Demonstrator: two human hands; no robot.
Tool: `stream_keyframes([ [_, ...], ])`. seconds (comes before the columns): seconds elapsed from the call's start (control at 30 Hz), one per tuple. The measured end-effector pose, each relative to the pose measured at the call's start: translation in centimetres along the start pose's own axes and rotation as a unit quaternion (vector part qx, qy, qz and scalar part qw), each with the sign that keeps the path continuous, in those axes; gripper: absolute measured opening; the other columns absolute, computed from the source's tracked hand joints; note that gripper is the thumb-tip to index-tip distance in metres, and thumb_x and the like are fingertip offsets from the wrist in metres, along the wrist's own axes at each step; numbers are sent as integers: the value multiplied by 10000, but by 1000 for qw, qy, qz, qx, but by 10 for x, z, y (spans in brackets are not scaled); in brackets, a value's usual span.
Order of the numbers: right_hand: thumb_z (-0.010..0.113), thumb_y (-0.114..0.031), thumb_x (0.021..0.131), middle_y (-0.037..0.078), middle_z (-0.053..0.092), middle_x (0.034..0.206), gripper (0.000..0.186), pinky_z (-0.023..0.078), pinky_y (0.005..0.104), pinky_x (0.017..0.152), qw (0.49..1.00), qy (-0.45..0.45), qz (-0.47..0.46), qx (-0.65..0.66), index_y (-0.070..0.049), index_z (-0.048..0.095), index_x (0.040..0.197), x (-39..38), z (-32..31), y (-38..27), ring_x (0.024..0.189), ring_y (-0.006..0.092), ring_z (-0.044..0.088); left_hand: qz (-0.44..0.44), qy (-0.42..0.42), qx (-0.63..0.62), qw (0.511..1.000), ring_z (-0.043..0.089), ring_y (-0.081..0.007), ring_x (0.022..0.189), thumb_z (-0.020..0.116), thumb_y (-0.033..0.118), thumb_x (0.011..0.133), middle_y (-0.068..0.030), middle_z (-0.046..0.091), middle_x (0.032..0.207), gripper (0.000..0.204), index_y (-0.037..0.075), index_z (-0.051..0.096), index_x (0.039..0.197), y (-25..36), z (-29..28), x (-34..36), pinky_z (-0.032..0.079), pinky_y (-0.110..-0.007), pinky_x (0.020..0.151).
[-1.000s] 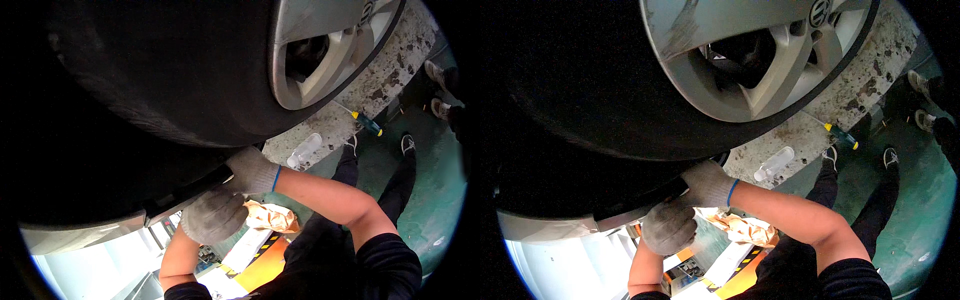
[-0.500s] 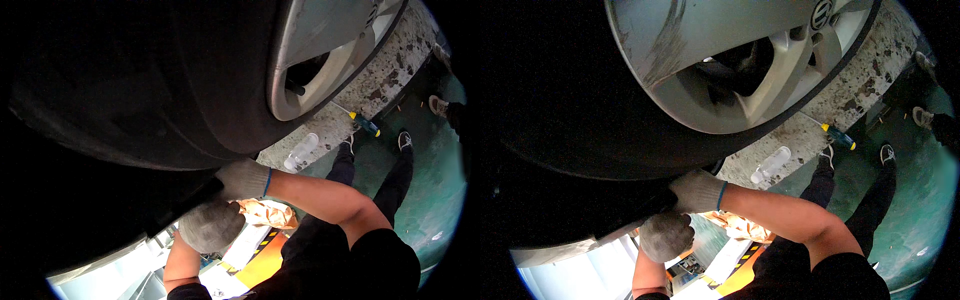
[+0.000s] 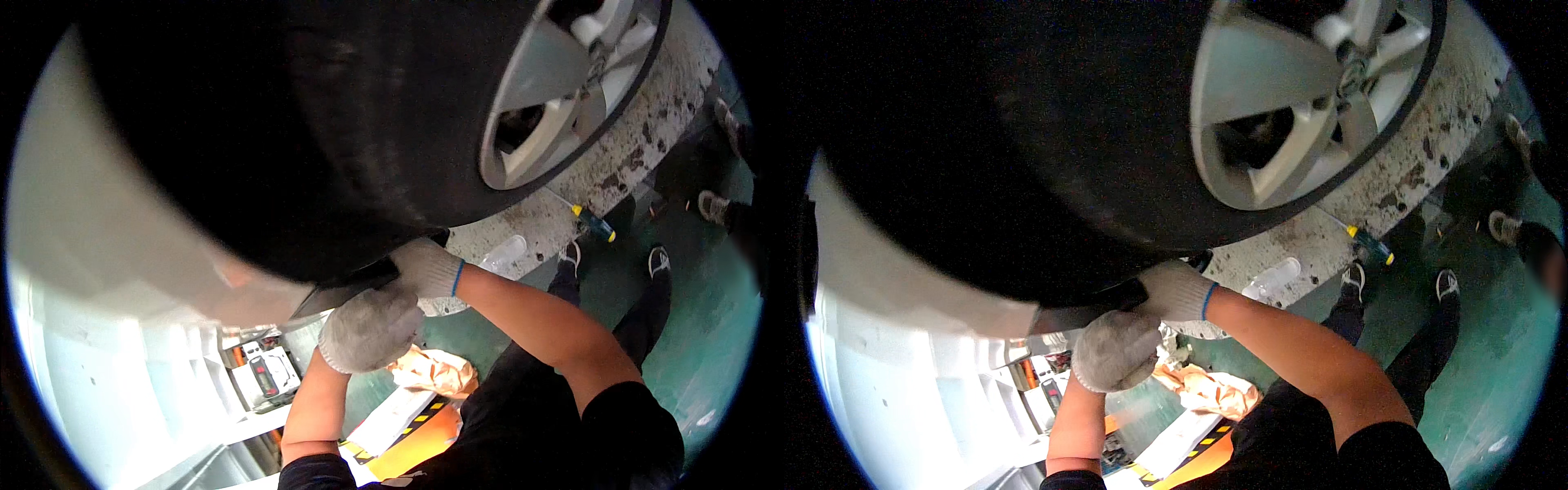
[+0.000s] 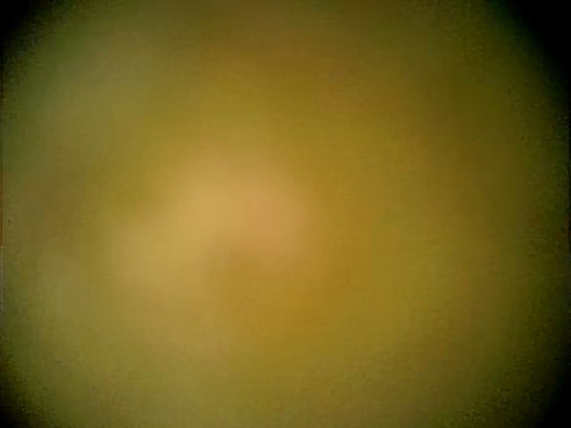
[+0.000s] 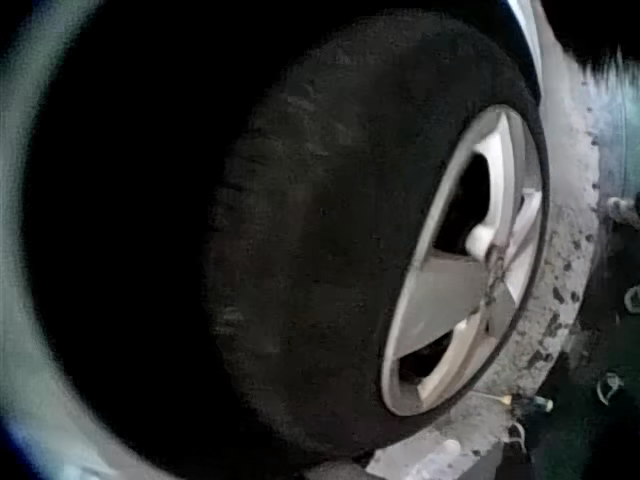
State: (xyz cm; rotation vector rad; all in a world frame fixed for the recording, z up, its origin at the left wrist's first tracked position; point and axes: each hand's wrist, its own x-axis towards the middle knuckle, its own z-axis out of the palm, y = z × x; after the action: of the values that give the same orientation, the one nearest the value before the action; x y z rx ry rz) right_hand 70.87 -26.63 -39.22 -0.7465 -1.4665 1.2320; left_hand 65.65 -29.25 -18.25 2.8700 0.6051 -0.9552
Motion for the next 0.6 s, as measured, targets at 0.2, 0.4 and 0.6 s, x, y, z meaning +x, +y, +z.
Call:
stream_keyframes([
  [0.2,904,-598,763,318,718,1333,905,557,511,1049,994,5,102,24,33,690,1375,-18,-18,-48,1270,479,671,-240,489,-283,790,782,-216,750,658,191,1028,-119,811,837,225,17,791,975,1,54,-84,608,-351,701],
  [0.4,899,-509,821,266,737,1335,852,565,465,1045,960,-18,273,65,64,654,1402,-22,-29,-72,1264,388,693,-360,546,-472,591,736,-186,681,737,160,1026,-125,790,774,227,-46,782,941,-1,57,-105,600,-324,666],
  [0.6,903,-531,806,251,755,1278,915,608,425,946,962,-10,261,83,52,620,1453,-22,-21,-79,1136,342,749,-376,545,-511,548,710,-150,660,795,134,994,-105,788,782,222,-58,802,882,4,37,-109,578,-290,643],
])
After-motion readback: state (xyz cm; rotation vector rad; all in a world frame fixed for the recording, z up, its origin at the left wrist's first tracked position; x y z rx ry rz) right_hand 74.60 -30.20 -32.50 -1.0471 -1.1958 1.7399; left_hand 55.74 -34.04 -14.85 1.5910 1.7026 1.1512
